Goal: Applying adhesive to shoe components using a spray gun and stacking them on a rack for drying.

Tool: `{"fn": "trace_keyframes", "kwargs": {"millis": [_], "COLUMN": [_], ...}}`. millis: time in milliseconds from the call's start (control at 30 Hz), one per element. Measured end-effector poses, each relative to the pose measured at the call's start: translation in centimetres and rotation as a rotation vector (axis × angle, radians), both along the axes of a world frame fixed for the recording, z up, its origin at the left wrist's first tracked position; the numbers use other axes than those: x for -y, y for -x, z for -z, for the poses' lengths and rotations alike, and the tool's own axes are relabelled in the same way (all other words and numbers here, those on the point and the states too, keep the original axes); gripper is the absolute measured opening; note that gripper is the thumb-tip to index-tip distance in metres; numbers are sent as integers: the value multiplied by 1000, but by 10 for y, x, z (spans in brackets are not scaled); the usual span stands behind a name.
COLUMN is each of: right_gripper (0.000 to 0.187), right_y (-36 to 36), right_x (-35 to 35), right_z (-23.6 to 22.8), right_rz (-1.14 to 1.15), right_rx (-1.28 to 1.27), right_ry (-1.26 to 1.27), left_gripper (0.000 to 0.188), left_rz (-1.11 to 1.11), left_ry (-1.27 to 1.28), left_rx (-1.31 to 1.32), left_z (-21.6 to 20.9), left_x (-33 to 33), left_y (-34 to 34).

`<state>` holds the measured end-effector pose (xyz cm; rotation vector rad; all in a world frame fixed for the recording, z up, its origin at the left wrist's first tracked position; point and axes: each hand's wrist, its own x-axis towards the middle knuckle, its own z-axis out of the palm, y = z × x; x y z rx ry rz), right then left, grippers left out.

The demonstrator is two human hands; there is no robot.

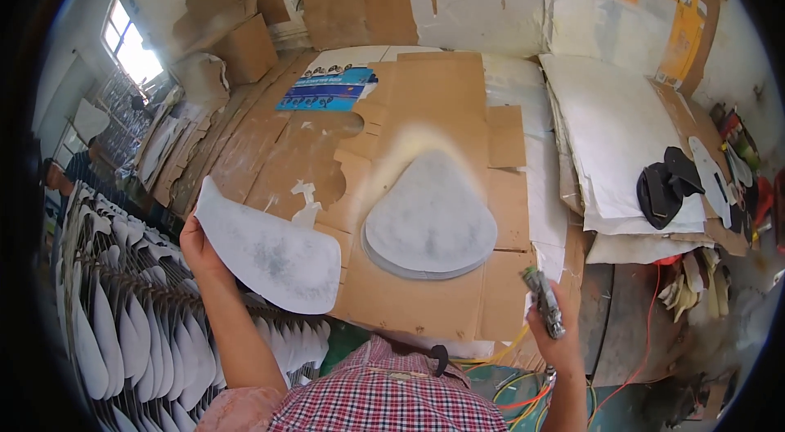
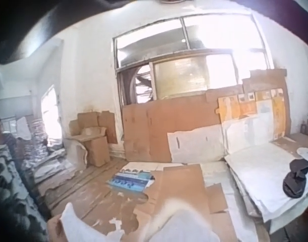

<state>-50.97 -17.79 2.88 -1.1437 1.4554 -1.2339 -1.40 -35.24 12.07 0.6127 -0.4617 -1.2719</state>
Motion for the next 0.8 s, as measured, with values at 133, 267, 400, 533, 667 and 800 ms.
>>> {"fn": "trace_keyframes", "kwargs": {"millis": [133, 267, 400, 533, 667, 800], "right_gripper": [60, 72, 67, 59, 52, 46], "right_y": [18, -12, -171, -299, -330, -343], "right_x": [36, 78, 141, 154, 182, 248], "right_z": [61, 110, 124, 55, -43, -150], "right_rz": [78, -16, -572, -952, -660, -586], "right_rx": [-620, -1029, 311, 1264, 1296, 1115], "right_ry": [79, 136, -204, -445, -6, 264], "left_gripper": [33, 25, 17, 11, 11, 15], "left_rz": [134, 82, -36, -169, -238, -251], "left_ry": [70, 86, 150, 197, 394, 524], "left_rx": [-99, -116, -91, -208, -66, 145], "left_z": [2, -38, -71, -135, -188, -234], "left_x": [-6, 3, 10, -16, -62, -105], "left_y": [-22, -10, -11, 16, -11, -66]}}
